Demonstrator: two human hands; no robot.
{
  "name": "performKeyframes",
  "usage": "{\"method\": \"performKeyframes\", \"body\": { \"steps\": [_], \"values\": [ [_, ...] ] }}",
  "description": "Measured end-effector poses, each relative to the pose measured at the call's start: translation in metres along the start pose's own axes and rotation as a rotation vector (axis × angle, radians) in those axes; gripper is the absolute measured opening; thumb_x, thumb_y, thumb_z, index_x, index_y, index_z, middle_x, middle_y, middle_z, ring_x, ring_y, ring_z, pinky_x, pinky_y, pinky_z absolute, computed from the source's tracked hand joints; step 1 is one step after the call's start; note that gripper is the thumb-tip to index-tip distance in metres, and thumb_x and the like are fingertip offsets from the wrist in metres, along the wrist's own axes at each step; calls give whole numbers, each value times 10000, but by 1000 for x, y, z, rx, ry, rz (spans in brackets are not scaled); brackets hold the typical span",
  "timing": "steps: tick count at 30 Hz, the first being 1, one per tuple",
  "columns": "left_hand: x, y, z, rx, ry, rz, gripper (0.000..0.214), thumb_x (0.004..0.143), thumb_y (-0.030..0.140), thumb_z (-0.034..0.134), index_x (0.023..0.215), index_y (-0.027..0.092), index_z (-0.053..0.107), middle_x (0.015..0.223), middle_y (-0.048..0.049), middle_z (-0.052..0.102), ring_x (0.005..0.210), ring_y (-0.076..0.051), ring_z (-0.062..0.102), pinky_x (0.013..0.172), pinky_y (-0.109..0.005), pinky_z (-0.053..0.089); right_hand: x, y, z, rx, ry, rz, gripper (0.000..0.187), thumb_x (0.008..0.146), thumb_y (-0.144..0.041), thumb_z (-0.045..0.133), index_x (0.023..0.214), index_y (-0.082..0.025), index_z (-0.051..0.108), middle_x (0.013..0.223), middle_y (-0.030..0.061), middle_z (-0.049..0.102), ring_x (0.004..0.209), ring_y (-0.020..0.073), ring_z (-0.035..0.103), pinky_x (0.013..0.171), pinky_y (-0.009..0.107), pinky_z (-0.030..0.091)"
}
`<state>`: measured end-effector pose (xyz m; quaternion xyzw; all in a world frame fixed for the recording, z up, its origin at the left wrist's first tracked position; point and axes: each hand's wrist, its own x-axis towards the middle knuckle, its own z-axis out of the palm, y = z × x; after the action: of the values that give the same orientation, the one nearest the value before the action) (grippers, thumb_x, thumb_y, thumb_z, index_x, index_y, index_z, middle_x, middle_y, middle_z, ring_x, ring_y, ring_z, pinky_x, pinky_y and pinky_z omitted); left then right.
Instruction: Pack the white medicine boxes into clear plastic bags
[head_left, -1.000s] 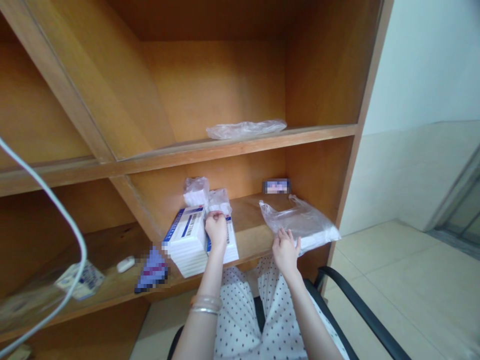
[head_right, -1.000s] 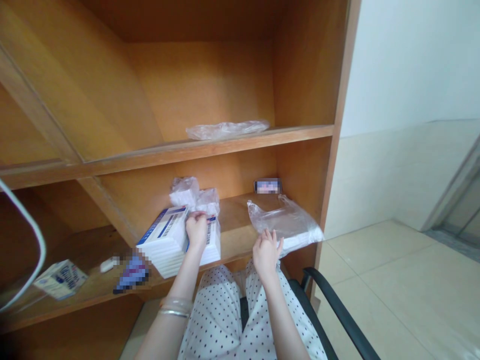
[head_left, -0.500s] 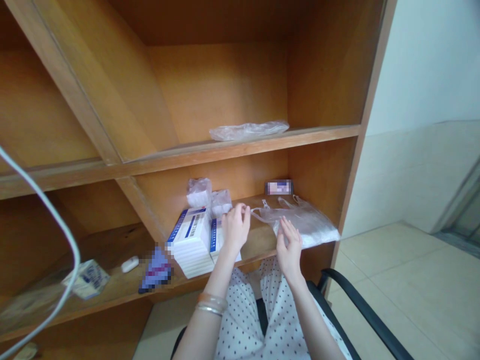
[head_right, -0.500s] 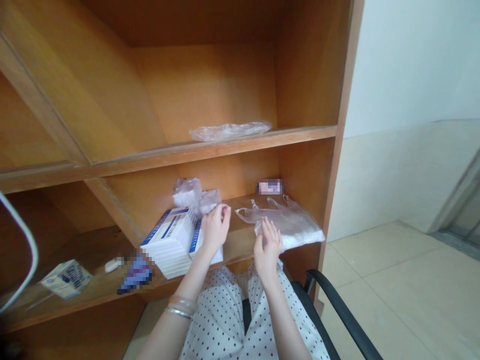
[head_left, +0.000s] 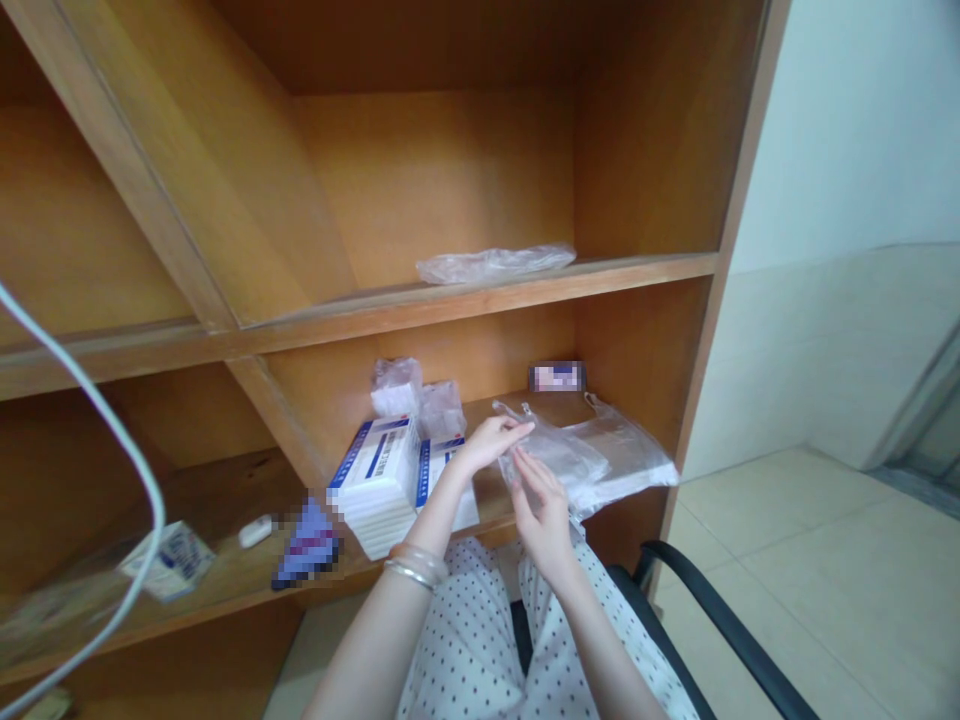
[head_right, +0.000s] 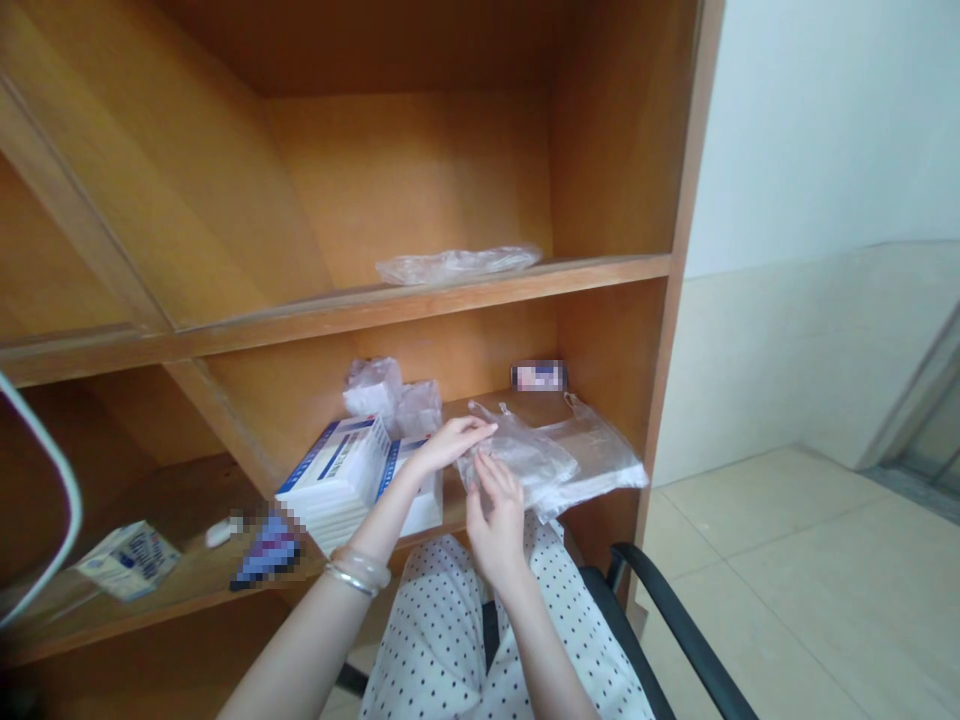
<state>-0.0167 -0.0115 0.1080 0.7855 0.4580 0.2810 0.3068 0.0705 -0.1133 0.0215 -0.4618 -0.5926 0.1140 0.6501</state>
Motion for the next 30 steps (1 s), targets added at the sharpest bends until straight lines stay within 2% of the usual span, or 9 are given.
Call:
{"method": "performKeyframes", "body": {
  "steps": [2, 5, 10, 14, 18, 21, 24, 27, 30],
  "values": [
    [-5, 0, -1, 2, 61, 53, 306, 719, 310, 645, 969, 134, 633, 703, -16, 646, 696, -156, 607, 667, -257, 465, 0, 0, 1, -2, -20, -1, 366, 866, -260, 459, 1195, -215, 613, 1241, 81, 596, 1203, 249, 499, 1019, 485, 359],
    [-12, 5, -2, -15, 213, 142, 329, 709, 128, 592, 1038, 146, 590, 738, -3, 639, 663, -117, 582, 667, -241, 460, 1, -3, -3, 44, -27, 3, 296, 861, -258, 468, 1071, -223, 673, 1131, 69, 657, 1112, 231, 561, 987, 459, 388],
    [-31, 32, -13, -45, 407, 204, 330, 761, 57, 460, 1060, 157, 557, 886, -44, 687, 676, -112, 578, 682, -255, 458, 6, -8, -15, 155, 76, 71, 240, 868, -299, 484, 977, -202, 674, 1114, 86, 637, 1072, 217, 562, 959, 422, 407],
    [-56, 47, -13, -209, 592, 236, 395, 784, 54, 397, 1144, 177, 504, 990, -66, 687, 879, -146, 631, 750, -267, 475, 10, -10, -23, 253, 146, 129, 247, 873, -317, 473, 995, -182, 640, 1084, 94, 630, 1049, 209, 561, 949, 401, 412],
    [-77, 43, 11, -348, 842, 195, 412, 813, 98, 392, 1205, 203, 465, 1169, -95, 621, 1123, -180, 564, 872, -298, 468, 11, -12, -27, 264, 171, 183, 252, 875, -337, 477, 985, -173, 634, 1049, 92, 634, 1008, 208, 572, 919, 393, 423],
    [-87, 38, 36, -455, 832, 161, 341, 853, 176, 410, 1188, 187, 477, 1189, -117, 610, 1139, -188, 558, 932, -327, 454, 10, -15, -27, 231, 128, 141, 239, 854, -337, 526, 994, -180, 640, 1077, 91, 633, 1036, 217, 565, 929, 402, 414],
    [-93, 36, 54, -529, 774, 112, 317, 857, 189, 421, 1164, 168, 496, 1148, -118, 629, 1092, -181, 586, 971, -346, 433, 9, -18, -25, 248, 2, 123, 278, 853, -338, 536, 1072, -194, 629, 1135, 91, 630, 1087, 221, 554, 965, 419, 396],
    [-100, 36, 59, -527, 752, 73, 369, 830, 138, 417, 1194, 174, 465, 1065, -98, 658, 1021, -167, 616, 950, -343, 445, 7, -19, -21, 308, -119, 141, 318, 867, -333, 516, 1147, -205, 601, 1178, 90, 620, 1108, 217, 556, 975, 413, 404],
    [-107, 36, 53, -505, 733, 62, 414, 783, 100, 419, 1184, 197, 448, 1027, -71, 664, 809, -135, 640, 814, -305, 494, 5, -17, -20, 312, -126, 135, 362, 863, -315, 509, 1207, -214, 553, 1202, 95, 599, 1088, 217, 565, 943, 408, 440]
  ]
}}
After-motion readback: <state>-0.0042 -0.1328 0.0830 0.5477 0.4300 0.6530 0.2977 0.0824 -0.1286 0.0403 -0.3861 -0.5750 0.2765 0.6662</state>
